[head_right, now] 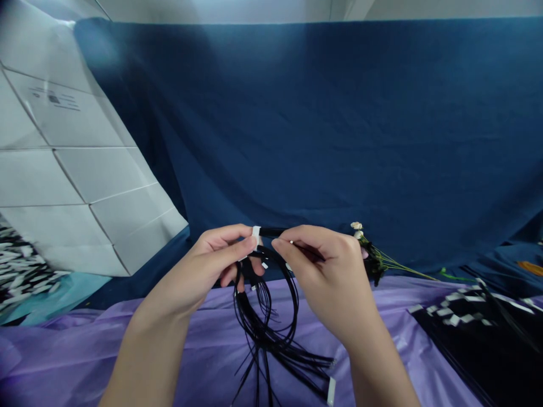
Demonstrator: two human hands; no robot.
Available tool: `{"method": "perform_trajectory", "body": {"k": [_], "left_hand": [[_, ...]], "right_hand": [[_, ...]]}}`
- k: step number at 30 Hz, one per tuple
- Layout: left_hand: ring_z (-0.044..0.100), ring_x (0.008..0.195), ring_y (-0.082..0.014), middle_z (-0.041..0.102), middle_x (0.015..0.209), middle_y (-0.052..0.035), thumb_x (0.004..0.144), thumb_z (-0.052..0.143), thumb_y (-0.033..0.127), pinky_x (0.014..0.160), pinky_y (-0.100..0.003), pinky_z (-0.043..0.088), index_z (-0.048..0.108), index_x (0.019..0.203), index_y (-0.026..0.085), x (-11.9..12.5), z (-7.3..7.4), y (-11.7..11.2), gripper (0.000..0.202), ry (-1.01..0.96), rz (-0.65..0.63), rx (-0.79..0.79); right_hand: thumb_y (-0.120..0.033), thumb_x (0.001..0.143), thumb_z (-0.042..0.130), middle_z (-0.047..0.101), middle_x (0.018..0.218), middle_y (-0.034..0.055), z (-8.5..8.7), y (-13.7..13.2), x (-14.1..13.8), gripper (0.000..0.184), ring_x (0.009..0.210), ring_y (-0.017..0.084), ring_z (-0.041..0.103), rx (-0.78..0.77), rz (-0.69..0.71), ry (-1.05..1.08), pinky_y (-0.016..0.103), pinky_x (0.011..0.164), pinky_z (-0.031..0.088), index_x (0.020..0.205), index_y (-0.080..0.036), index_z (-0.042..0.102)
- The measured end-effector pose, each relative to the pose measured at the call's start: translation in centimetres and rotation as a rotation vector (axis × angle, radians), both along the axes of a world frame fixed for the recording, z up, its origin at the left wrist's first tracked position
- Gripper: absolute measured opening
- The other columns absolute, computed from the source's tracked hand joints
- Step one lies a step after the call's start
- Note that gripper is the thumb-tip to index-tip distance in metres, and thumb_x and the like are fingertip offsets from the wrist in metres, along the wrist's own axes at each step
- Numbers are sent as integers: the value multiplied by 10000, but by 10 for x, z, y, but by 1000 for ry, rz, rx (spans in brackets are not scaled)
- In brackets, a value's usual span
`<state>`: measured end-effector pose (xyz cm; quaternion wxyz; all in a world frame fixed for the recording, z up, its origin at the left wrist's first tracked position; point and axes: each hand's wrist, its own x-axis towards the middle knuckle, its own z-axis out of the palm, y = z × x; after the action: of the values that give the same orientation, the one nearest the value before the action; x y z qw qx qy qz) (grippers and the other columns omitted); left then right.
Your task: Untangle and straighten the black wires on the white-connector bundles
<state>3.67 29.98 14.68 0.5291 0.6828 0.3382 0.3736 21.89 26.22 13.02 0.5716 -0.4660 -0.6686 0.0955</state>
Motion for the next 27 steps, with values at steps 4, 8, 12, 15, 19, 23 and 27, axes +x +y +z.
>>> {"method": "perform_trajectory", "body": {"k": [4, 8, 12, 15, 19, 23, 27], "left_hand": [[431, 429, -36, 712, 741, -45, 937, 605, 471, 448, -171, 358, 666, 903, 156, 0, -1, 1, 322, -25, -3, -17], [412, 416, -30, 712, 741, -44, 909, 647, 454, 436, -166, 367, 672, 892, 161, 1, -1, 2, 295, -79, -5, -56], [421, 406, -23, 713, 736, -37, 893, 676, 437, 412, -142, 370, 665, 883, 160, 1, -1, 3, 278, -169, 3, -89], [409, 389, -21, 724, 752, -37, 893, 678, 440, 418, -146, 419, 644, 908, 165, -1, -2, 5, 277, -244, 45, -117], [398, 371, -22, 722, 744, -29, 919, 648, 365, 445, -164, 480, 612, 931, 178, -9, -2, 13, 192, -366, 90, -154], [388, 350, -16, 720, 739, -28, 928, 633, 351, 425, -150, 469, 594, 947, 186, -17, -1, 16, 170, -487, 107, -207], [399, 340, -21, 716, 728, -38, 945, 595, 289, 407, -149, 468, 581, 909, 179, -17, 3, 13, 118, -556, 80, -266]], "right_hand": [[-237, 874, 686, 668, 678, 12, 0, 1, -2, 122, 581, 112, 519, 12, -5, -4, 244, 523, 377, 796, -192, 768], [-286, 891, 670, 598, 607, -5, 0, 2, -3, 163, 522, 94, 449, -30, 40, 32, 236, 478, 335, 792, -177, 740], [-286, 880, 693, 598, 635, -6, 0, -1, -1, 114, 545, 97, 488, -4, 70, 66, 228, 481, 361, 865, -180, 731], [-254, 844, 742, 640, 711, 3, 1, -4, 2, 106, 608, 109, 562, 66, 32, 134, 219, 511, 424, 937, -203, 737], [-303, 888, 703, 665, 783, 20, 2, -1, 7, 106, 691, 127, 628, 171, -61, 313, 215, 585, 523, 947, -229, 751], [-350, 923, 643, 642, 806, 23, -1, 10, 15, 152, 668, 131, 628, 158, -44, 505, 226, 548, 546, 914, -219, 718], [-321, 912, 661, 636, 777, 18, -6, 15, 11, 142, 630, 108, 577, -76, 87, 323, 194, 525, 487, 884, -189, 704]]}}
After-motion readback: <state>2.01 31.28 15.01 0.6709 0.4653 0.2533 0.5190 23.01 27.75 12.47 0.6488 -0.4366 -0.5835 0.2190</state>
